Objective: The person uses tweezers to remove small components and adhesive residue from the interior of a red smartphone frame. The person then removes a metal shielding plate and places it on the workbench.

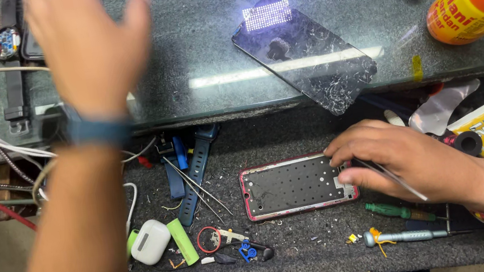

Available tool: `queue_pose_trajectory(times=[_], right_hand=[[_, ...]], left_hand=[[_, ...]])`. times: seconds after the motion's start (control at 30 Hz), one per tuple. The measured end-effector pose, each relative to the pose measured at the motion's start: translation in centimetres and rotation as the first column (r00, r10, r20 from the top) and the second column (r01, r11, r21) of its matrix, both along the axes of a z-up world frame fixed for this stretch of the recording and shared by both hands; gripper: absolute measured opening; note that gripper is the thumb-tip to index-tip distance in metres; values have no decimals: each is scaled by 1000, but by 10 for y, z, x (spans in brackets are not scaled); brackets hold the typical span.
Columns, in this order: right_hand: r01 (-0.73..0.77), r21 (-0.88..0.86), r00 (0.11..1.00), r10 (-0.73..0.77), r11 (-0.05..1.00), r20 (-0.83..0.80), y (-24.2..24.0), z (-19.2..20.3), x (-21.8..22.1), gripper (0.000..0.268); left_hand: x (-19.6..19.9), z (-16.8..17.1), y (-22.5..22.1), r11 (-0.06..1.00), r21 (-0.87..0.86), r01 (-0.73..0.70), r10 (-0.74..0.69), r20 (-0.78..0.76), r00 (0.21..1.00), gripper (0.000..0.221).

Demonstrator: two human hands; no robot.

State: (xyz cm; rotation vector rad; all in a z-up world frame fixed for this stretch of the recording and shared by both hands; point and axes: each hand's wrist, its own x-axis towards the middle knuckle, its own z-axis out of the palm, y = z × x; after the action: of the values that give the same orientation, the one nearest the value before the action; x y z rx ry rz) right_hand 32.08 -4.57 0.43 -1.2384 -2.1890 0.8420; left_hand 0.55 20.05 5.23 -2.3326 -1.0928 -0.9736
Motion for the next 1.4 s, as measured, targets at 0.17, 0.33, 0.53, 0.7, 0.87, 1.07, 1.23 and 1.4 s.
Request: queue_pose_trajectory(times=[0.17, 0.33, 0.53, 0.7, 0.87, 1.07, 1.23, 1.4], right_hand=[[-128, 84, 988, 120, 988, 97, -5, 5, -4, 65], [-85, 79, 977, 68, 993, 203, -9, 13, -16, 53], [123, 209, 964, -167, 970, 206, 1, 14, -14, 35], [225, 226, 928, -279, 948, 248, 3, 11, -16, 33], [175, 225, 958, -219, 958, 187, 5, 3, -20, 29], [191, 141, 981, -194, 971, 14, 1, -8, -19, 22], [297, 135, 955, -296, 945, -26, 0, -24, -7, 19], [367, 87, 930, -365, 926, -38, -1, -38, -1, 12]], left_hand=[[30, 4, -128, 758, -648, 68, -48, 49, 998, 17], [40, -5, -151, 517, -707, 483, -547, 161, 821, 19], [42, -41, -155, 476, -701, 531, -566, 217, 795, 33], [37, -44, -157, 439, -732, 520, -530, 256, 808, 32], [30, -46, -157, 266, -859, 437, -438, 296, 849, 31], [38, -52, -169, 524, -673, 522, -531, 221, 818, 50], [52, -57, -184, 577, -637, 511, -549, 160, 820, 71], [55, -64, -193, 565, -662, 492, -580, 105, 808, 75]])
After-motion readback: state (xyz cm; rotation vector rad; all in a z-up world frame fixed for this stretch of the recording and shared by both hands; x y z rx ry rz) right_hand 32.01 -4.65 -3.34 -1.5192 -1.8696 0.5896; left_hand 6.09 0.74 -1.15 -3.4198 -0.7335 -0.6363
